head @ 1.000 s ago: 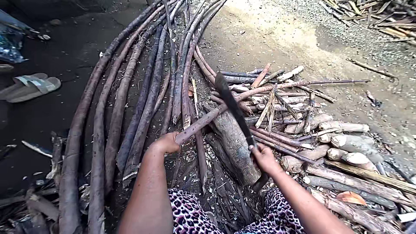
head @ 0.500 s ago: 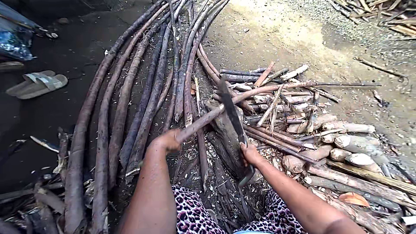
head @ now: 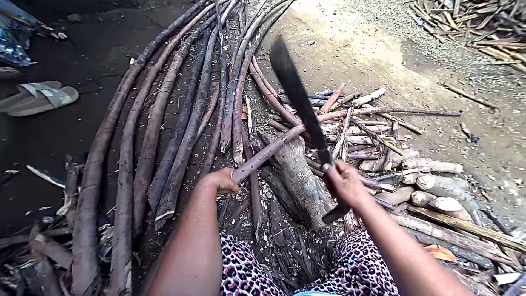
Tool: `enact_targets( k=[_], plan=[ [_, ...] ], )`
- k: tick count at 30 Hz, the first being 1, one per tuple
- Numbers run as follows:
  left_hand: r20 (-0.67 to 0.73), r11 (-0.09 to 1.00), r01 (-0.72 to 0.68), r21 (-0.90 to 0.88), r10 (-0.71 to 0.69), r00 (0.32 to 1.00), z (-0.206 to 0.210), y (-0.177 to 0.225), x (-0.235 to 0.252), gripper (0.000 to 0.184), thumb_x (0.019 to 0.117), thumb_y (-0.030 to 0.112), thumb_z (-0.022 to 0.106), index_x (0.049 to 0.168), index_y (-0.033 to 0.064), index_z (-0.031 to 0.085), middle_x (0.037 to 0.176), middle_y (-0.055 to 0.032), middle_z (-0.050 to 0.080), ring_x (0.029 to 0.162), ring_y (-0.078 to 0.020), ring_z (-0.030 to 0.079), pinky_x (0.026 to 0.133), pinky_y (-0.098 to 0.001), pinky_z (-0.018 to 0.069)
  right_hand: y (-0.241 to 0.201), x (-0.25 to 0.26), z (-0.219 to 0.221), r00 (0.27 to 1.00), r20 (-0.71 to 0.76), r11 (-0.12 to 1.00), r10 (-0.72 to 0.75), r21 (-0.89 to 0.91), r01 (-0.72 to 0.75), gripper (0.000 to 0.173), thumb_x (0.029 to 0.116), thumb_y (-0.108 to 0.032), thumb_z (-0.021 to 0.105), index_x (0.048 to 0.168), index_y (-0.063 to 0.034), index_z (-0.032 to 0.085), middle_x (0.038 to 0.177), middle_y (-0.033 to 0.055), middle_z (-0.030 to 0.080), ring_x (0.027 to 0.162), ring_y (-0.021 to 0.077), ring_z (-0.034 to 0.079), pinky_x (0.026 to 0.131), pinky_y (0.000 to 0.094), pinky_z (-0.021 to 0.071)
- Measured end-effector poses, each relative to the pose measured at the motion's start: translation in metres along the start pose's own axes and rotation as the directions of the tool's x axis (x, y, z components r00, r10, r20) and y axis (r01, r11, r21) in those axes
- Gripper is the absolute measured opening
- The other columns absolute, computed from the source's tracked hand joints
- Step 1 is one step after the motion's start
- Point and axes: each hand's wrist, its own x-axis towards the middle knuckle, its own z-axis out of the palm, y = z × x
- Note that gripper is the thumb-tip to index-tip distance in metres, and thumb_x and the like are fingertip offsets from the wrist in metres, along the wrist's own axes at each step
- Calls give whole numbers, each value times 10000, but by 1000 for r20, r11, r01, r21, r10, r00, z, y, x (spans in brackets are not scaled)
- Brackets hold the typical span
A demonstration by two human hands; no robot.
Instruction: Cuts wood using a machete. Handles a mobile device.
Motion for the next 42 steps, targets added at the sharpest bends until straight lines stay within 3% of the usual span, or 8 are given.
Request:
enact_targets(
  k=[5, 9, 12, 14, 18, 31, 36, 42],
  plan=[
    [-1, 1000, -6, 5, 6, 1000, -2, 0, 0, 523, 867, -34, 768, 1328, 7, 525, 914, -130, 627, 639, -160, 590, 609, -308, 531, -105, 34, -27, 567, -298, 622, -768, -133, 772, 296, 1103, -185, 422, 1127, 62, 584, 697, -17, 604, 556, 61, 587, 528, 300, 559],
    [-2, 1000, 1, 6, -1, 1000, 0, -3, 3, 532, 854, -25, 785, 1320, 16, 532, 904, -130, 625, 632, -161, 592, 601, -309, 533, -136, 82, -9, 241, -482, 383, -842, -222, 897, 228, 1092, -144, 385, 1014, 37, 499, 635, -1, 533, 489, 108, 559, 446, 355, 545],
    [-6, 1000, -15, 12, 15, 1000, -1, -4, 3, 518, 846, -19, 795, 1298, 15, 546, 908, -125, 625, 638, -158, 582, 605, -309, 521, -5, 68, 9, 717, -160, 682, -678, -500, 534, 313, 1055, -202, 432, 1112, 84, 545, 676, 119, 585, 566, 244, 614, 554, 448, 547],
    [3, 998, -50, 42, 50, 999, 7, -2, 1, 538, 847, 10, 806, 1317, 22, 547, 956, -139, 643, 685, -177, 613, 646, -336, 546, 83, 54, 9, 998, 52, 703, -44, -708, 68, 413, 1088, -260, 441, 1338, 64, 501, 1023, 289, 685, 961, 444, 707, 860, 617, 549],
    [-66, 994, -46, 99, 53, 996, 21, 31, 4, 594, 892, 4, 739, 1432, 37, 493, 1155, -238, 635, 895, -310, 643, 810, -484, 545, 83, 63, 8, 903, 69, 622, 424, -747, -235, 478, 1105, -283, 406, 1492, -10, 473, 1335, 277, 621, 1272, 421, 601, 1072, 601, 451],
    [-179, 978, 49, 204, -12, 984, -8, -16, 11, 517, 847, -2, 777, 1322, 6, 574, 1147, -261, 646, 978, -372, 645, 850, -566, 517, 70, 26, 27, 912, 178, 921, 369, 62, -384, 306, 1121, -265, 441, 1245, -8, 550, 662, 24, 520, 457, 112, 500, 457, 279, 486],
    [-169, 980, 54, 192, -21, 985, -12, -16, 13, 501, 841, -5, 778, 1300, 14, 580, 1090, -238, 646, 894, -332, 633, 794, -537, 517, -4, 22, -41, 977, -196, 907, -85, 391, 158, 304, 1107, -242, 352, 1165, -55, 585, 635, -72, 551, 446, 27, 497, 432, 208, 491],
    [-171, 984, 50, 169, -21, 985, -12, -17, 14, 520, 813, -10, 791, 1292, 33, 591, 1062, -211, 650, 846, -294, 624, 759, -494, 519, -55, 77, -58, 586, -736, 652, -339, 265, 710, 466, 1139, -300, 95, 941, -124, 478, 535, -62, 503, 395, 105, 522, 399, 314, 531]
  ],
)
